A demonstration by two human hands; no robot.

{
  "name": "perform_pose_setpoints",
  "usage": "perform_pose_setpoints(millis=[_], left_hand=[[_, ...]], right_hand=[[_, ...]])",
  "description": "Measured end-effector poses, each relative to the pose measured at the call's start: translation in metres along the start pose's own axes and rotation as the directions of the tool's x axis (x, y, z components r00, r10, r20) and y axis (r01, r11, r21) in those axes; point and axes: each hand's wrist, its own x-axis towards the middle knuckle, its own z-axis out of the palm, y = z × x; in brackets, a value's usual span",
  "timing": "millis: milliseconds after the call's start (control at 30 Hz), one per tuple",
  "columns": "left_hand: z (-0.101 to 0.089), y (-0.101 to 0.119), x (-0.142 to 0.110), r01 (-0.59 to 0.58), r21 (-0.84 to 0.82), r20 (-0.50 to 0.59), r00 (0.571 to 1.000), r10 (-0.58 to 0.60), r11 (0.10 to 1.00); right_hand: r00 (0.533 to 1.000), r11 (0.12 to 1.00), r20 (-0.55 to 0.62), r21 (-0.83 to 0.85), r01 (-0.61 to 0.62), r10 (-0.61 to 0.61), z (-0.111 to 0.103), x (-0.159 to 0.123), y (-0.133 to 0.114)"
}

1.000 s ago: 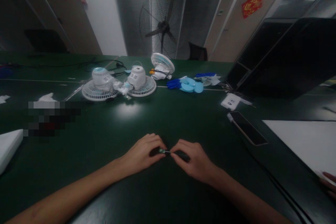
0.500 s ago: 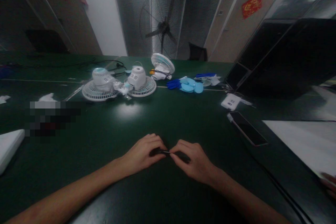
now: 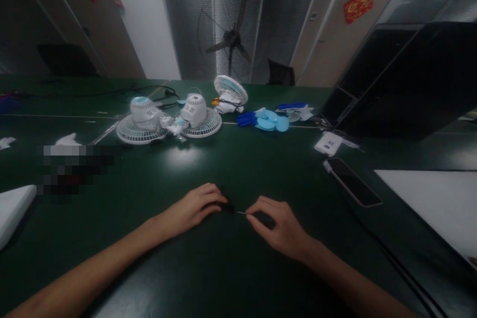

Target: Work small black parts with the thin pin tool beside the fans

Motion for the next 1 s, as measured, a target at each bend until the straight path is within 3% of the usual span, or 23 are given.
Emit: perform_pose_setpoints(millis=[167, 300, 400, 600, 800, 1000], left_hand=[[-0.055, -0.063, -0.015, 0.186, 0.166, -0.187, 0.970, -0.154, 0.969], [-0.103, -0.115, -0.045, 0.420, 0.274, -0.380, 0.874, -0.304, 0.865], [-0.123, -0.137, -0.066, 0.523, 0.291, -0.490, 0.801, -0.344, 0.801], [-0.137, -0.141, -0.082, 0.562, 0.233, -0.543, 0.752, -0.373, 0.794], [-0.140, -0.141, -0.082, 0.583, 0.089, -0.627, 0.663, -0.409, 0.808], [-0.129, -0.141, -0.073, 0.568, 0.150, -0.675, 0.657, -0.336, 0.809]], right_hand=[[1.000, 0.998, 0.019, 0.055, -0.007, 0.006, -0.001, 0.000, 0.000], [1.000, 0.998, 0.011, 0.068, 0.003, -0.004, -0.001, 0.000, 0.001], [1.000, 0.998, 0.009, 0.068, 0.004, -0.004, 0.000, -0.001, 0.003], [1.000, 0.998, 0.015, 0.055, -0.015, 0.014, 0.001, -0.002, 0.004], [1.000, 0.997, 0.024, 0.076, -0.011, 0.009, -0.001, -0.001, 0.001], [1.000, 0.997, 0.031, 0.081, -0.004, 0.001, -0.001, -0.001, 0.001]])
